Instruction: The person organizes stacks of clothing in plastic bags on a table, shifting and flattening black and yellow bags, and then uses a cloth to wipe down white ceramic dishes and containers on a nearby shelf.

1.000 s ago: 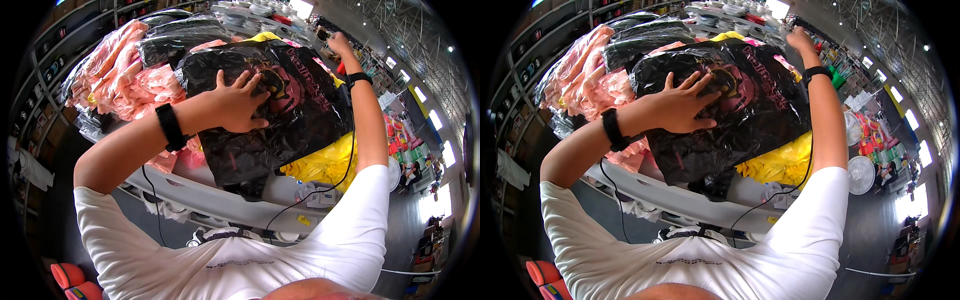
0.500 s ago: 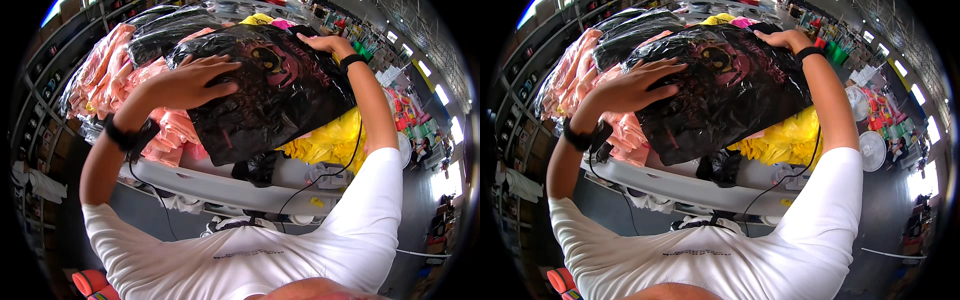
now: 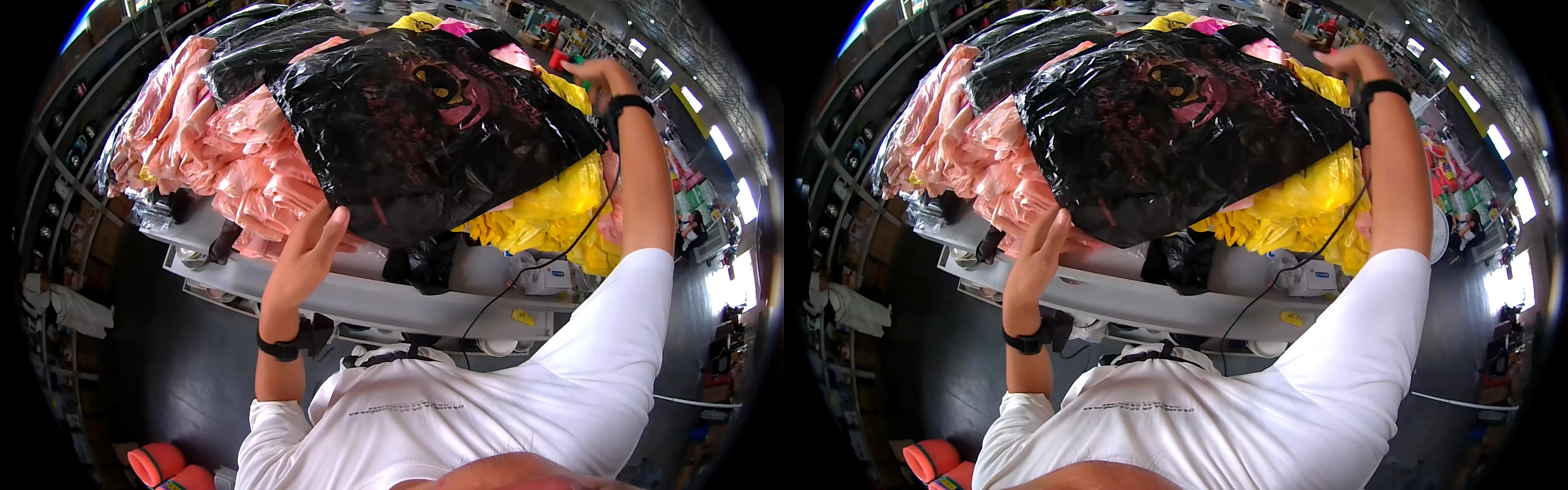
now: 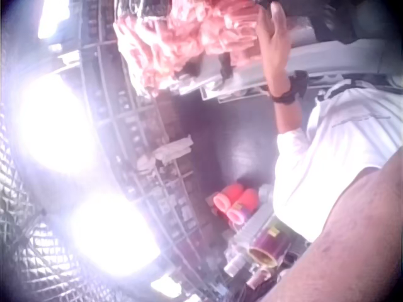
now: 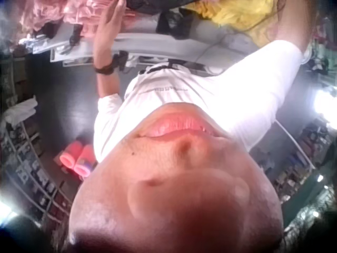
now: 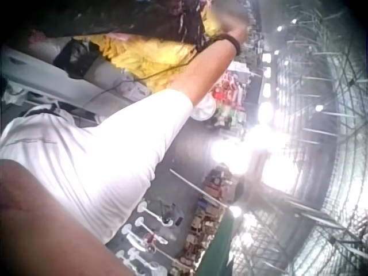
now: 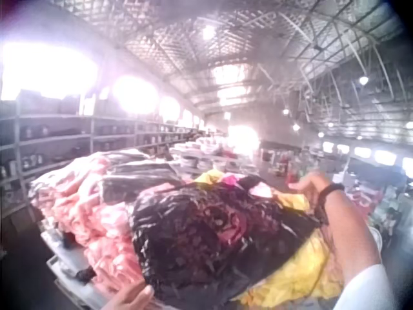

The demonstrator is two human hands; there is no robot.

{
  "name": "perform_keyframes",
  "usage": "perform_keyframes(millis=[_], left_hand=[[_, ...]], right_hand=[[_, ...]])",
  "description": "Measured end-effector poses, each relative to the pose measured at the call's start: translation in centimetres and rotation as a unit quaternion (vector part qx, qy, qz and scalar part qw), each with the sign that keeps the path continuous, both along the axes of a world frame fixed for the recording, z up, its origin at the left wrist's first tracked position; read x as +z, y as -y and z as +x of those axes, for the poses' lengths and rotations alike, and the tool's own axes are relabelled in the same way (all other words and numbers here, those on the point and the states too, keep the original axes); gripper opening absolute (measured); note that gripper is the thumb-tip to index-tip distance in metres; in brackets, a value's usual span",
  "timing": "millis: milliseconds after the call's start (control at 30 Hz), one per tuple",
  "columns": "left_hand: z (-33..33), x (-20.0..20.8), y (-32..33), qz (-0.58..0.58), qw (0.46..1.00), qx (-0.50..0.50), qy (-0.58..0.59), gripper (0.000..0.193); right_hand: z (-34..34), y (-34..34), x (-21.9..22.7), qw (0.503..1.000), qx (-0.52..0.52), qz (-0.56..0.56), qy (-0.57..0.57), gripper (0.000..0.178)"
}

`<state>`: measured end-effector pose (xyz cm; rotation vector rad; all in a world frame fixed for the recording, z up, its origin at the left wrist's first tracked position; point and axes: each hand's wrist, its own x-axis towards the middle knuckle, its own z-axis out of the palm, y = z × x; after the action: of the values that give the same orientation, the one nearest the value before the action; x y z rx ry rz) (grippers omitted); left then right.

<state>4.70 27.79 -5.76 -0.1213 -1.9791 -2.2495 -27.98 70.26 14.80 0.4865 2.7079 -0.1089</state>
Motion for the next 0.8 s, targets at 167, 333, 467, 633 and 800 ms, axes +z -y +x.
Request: perform_keyframes(millis=[167,333,467,633,800], left_hand=[[-1.9,0.3,-0.8,-0.008,1.0,0.006,0.011,0.03],[-3.2,-1.2,-1.5,0.094,0.991,0.091,-0.039,0.048],[-2.0,-0.8,-2.4,0.244,0.967,0.03,0.064,0.043],[-2.2,2.4,-3.6,0.324,0.945,0.012,0.044,0.038],[-2.9,6.1,-2.9,0.25,0.966,-0.009,-0.057,0.033]], right_hand=[[4.1,-9.9,-2.9,0.983,-0.159,-0.057,0.078,0.11],[8.8,-11.9,-8.6,0.887,-0.087,-0.436,-0.125,0.068],[11.2,-9.3,-10.4,0.725,-0.021,-0.656,-0.209,0.041],[10.1,-10.8,-10.1,0.71,0.012,-0.66,-0.244,0.021],[10.8,-5.0,-7.0,0.711,0.061,-0.593,-0.373,0.053]])
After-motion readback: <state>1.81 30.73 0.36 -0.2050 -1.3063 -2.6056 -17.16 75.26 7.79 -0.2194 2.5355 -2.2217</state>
